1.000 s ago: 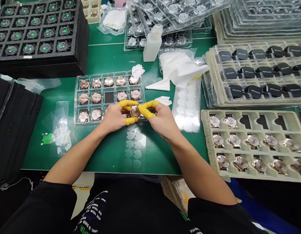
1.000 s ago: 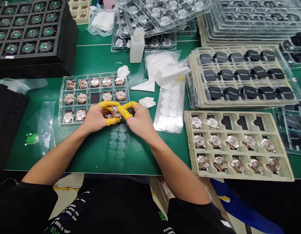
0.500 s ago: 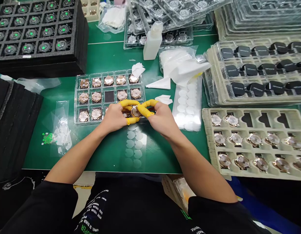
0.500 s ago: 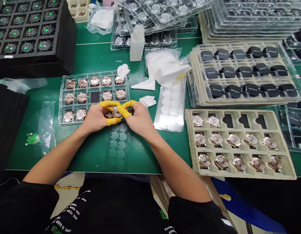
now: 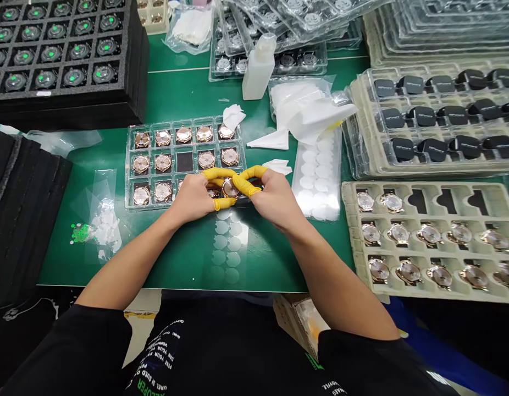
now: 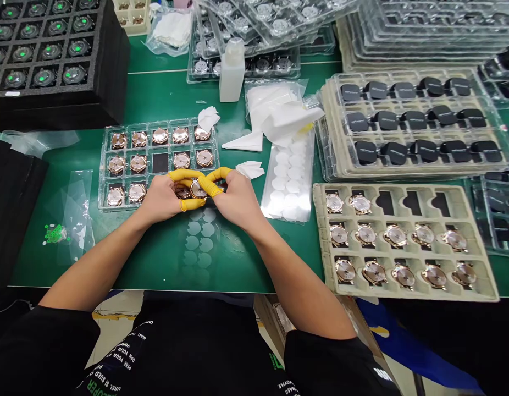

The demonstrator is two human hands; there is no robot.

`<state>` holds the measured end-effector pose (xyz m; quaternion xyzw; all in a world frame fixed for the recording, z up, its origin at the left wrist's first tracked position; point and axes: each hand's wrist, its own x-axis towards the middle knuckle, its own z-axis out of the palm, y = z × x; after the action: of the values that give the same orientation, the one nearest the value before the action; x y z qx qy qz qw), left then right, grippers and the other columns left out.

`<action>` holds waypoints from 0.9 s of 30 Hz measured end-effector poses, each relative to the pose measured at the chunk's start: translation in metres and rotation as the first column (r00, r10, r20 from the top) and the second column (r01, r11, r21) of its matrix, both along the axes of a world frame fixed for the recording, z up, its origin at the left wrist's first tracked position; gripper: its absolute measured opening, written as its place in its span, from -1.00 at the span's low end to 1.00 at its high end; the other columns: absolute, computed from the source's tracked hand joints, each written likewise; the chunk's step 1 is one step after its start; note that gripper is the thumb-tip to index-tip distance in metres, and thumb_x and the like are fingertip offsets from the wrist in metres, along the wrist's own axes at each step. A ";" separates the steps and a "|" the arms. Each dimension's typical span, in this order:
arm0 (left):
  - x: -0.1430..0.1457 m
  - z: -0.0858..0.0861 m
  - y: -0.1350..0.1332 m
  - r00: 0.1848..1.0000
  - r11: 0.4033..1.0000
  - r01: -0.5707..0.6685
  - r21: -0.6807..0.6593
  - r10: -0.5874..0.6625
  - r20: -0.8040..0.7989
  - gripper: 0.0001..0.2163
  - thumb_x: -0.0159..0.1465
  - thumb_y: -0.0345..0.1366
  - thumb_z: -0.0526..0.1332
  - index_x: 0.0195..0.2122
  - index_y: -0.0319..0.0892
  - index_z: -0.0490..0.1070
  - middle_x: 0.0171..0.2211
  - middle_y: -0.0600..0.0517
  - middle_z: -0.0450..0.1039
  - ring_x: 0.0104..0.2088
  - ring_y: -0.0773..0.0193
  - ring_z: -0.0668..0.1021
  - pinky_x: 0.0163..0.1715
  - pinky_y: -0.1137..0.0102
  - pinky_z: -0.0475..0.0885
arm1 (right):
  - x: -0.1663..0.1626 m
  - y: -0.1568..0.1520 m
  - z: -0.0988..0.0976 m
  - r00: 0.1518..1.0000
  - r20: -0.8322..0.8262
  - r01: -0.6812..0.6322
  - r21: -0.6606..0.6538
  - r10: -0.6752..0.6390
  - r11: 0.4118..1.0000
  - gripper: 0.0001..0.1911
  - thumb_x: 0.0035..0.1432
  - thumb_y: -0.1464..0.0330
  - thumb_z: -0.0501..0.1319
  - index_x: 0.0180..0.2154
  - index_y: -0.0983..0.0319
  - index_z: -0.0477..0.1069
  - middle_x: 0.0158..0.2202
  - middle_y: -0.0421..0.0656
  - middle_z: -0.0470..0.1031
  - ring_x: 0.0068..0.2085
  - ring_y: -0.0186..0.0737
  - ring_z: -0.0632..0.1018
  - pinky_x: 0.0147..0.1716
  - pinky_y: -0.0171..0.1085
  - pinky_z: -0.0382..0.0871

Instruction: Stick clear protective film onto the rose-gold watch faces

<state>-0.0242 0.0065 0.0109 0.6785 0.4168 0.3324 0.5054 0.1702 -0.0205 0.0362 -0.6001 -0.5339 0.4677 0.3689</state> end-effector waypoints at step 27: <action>0.000 -0.001 0.001 1.000 1.000 0.013 -0.012 -0.013 0.019 -0.47 0.03 -0.29 0.53 0.07 -0.17 0.60 -0.17 -0.02 0.69 -0.22 0.21 0.70 -0.07 0.29 0.64 | 0.000 -0.002 -0.002 1.000 -0.010 0.020 0.034 -0.020 0.999 -0.62 0.12 0.01 0.43 -0.29 0.20 0.57 -0.26 -0.14 0.65 -0.25 -0.19 0.57 -0.19 -0.17 0.41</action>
<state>-0.0239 0.0080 0.0095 0.6751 0.4095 0.3330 0.5155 0.1703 -0.0223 0.0342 -0.5967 -0.5340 0.4577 0.3865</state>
